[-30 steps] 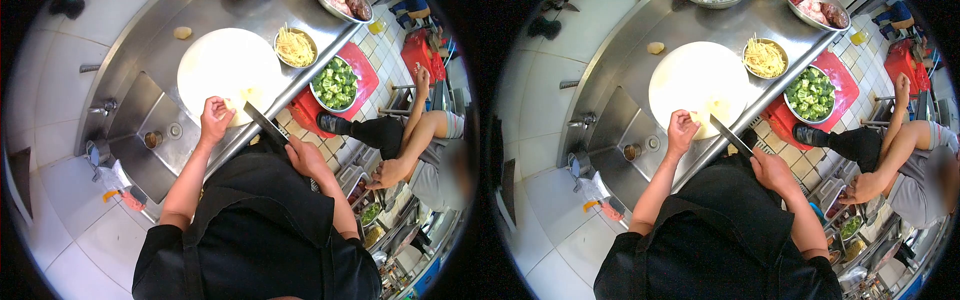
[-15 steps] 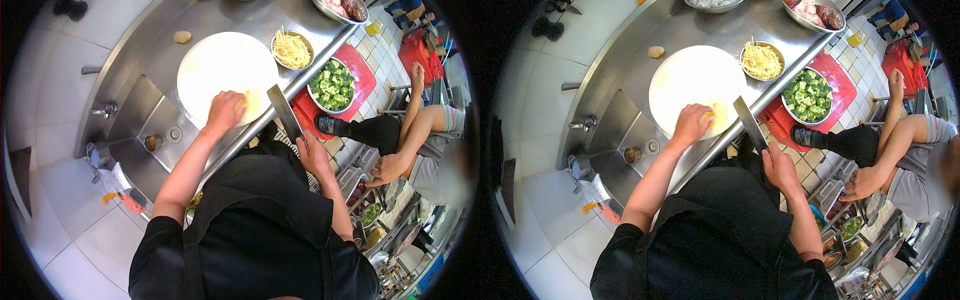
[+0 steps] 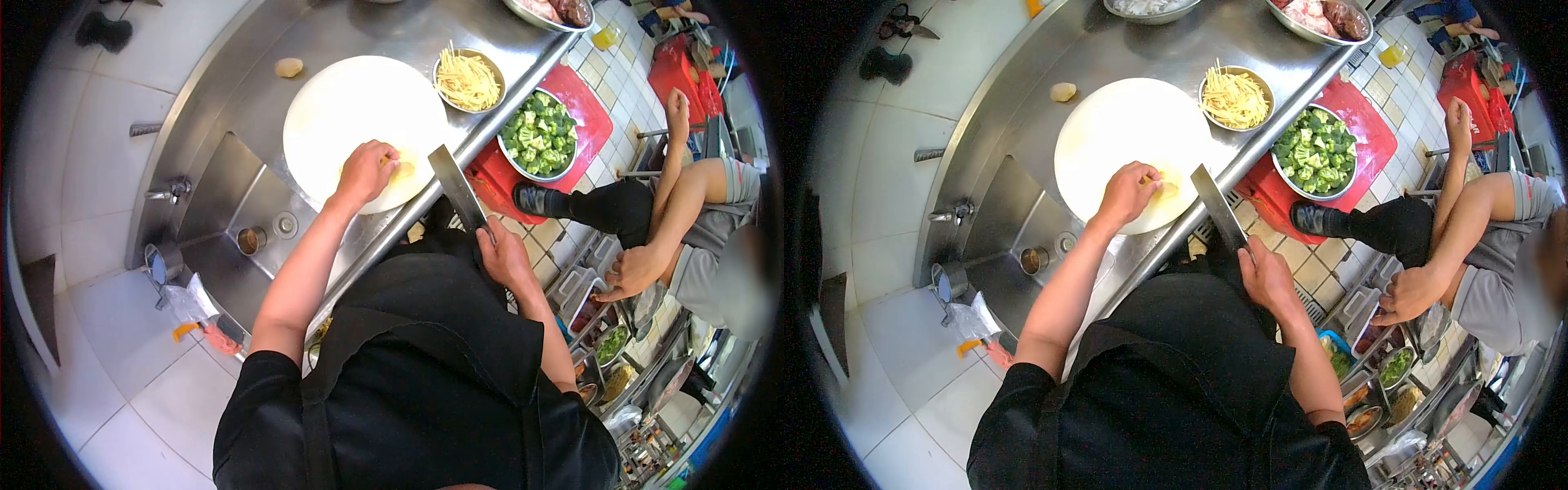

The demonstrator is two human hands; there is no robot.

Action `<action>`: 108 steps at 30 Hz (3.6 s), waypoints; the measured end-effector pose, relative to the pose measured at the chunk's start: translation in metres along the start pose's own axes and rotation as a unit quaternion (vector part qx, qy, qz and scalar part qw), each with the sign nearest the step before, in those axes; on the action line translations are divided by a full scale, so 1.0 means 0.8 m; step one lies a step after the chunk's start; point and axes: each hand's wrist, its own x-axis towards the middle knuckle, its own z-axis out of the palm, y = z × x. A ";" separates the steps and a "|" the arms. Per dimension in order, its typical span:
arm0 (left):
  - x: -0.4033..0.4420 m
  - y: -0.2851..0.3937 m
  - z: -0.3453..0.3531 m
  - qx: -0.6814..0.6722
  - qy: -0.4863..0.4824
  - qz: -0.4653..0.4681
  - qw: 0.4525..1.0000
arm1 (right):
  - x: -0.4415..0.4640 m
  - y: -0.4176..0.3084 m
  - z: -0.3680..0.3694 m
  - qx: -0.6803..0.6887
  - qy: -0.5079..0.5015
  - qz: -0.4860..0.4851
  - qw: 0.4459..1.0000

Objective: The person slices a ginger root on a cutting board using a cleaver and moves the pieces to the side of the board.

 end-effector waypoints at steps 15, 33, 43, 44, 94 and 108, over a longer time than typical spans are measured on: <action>0.020 -0.013 -0.014 -0.114 -0.079 -0.074 0.988 | 0.008 -0.003 -0.004 0.005 -0.006 0.006 1.000; 0.073 -0.012 -0.044 -0.019 -0.166 -0.014 0.986 | 0.003 0.001 -0.004 0.002 -0.011 0.016 1.000; 0.071 -0.014 -0.057 0.034 -0.226 -0.034 0.973 | -0.004 0.008 0.001 0.016 -0.004 0.019 1.000; 0.067 -0.020 -0.055 -0.020 -0.208 -0.051 0.977 | -0.004 0.009 0.001 0.018 -0.002 0.019 1.000; 0.032 -0.016 -0.013 0.006 -0.078 0.043 0.996 | 0.022 0.008 0.023 0.062 0.009 0.002 0.998; 0.038 0.009 -0.020 0.073 -0.108 -0.012 0.991 | 0.031 0.008 0.023 0.075 0.020 -0.022 0.997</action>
